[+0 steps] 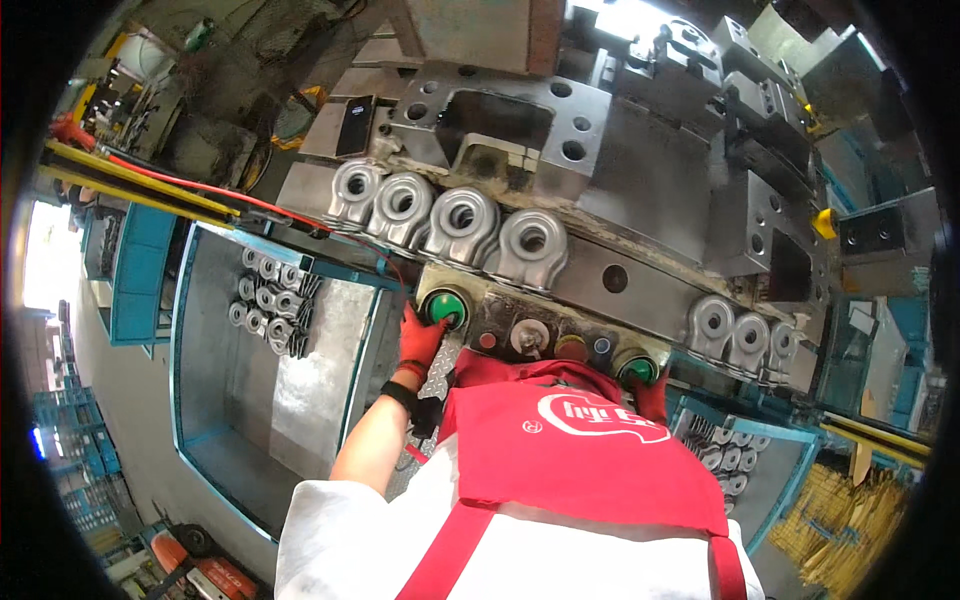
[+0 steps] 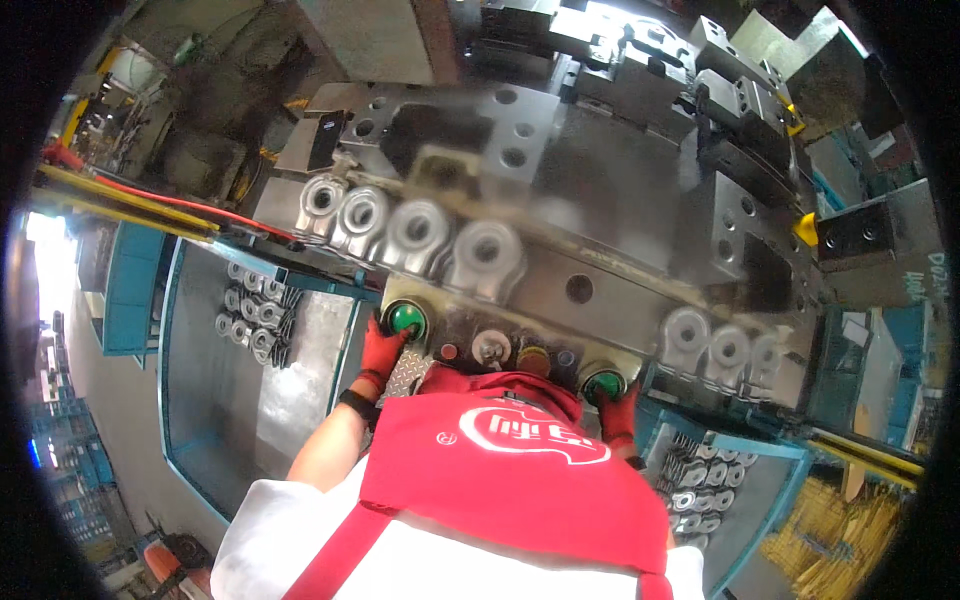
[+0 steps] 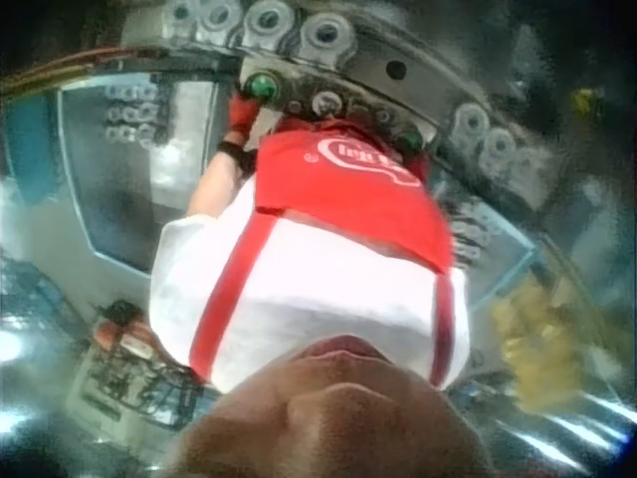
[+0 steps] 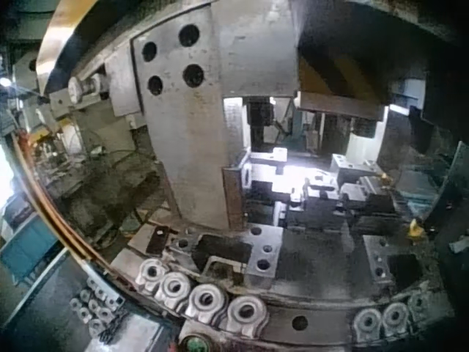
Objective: Placing metal components into a press machine and operating the control buttons to stamp or form the parts.
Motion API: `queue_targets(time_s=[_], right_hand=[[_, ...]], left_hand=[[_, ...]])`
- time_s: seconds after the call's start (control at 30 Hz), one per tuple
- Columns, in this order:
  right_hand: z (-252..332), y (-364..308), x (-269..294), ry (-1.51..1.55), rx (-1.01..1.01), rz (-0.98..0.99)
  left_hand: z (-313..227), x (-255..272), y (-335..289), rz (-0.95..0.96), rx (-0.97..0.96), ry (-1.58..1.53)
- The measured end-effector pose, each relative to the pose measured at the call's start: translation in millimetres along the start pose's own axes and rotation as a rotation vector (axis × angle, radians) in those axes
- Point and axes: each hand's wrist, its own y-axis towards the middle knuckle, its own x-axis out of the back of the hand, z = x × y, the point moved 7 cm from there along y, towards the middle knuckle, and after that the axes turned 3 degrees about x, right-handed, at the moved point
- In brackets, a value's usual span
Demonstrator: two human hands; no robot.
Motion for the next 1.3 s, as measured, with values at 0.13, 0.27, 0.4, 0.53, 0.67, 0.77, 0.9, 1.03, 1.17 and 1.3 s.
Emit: queue_targets(time_s=[0.13, 0.27, 0.4, 0.53, 0.67, 0.77, 0.9, 1.03, 1.17, 1.3], right_hand=[[14, -4, -1, -0.050, 0.093, -0.035], [9, 1, 2, -0.151, 0.081, -0.037], [-14, 16, 14, -0.384, -0.008, -0.126], [-17, 19, 10, -0.132, 0.120, -0.053], [8, 3, 9, -0.249, 0.056, -0.019], [33, -8, 4, -0.283, -0.034, 0.004], [43, -15, -2, -0.132, -0.048, -0.031], [25, -11, -3, 0.085, -0.028, -0.033], [25, -6, 4, -0.245, 0.095, -0.117], [16, -6, -6, 0.085, -0.075, 0.085]], left_hand=[[-7, 3, -3, -0.003, 0.027, 0.052], [-21, 7, -11, -0.032, 0.028, 0.085], [-22, 7, -16, -0.005, 0.106, 0.080], [-26, 8, -16, 0.003, 0.104, 0.058], [-31, 9, -18, -0.017, 0.085, 0.084], [-32, 10, -19, -0.022, 0.086, 0.092], [-23, 7, -14, -0.010, 0.090, 0.065], [-14, 6, -8, -0.017, 0.059, 0.135], [-39, 18, -10, 0.098, 0.010, 0.365], [-125, 39, -30, 0.278, -0.065, 0.852]])
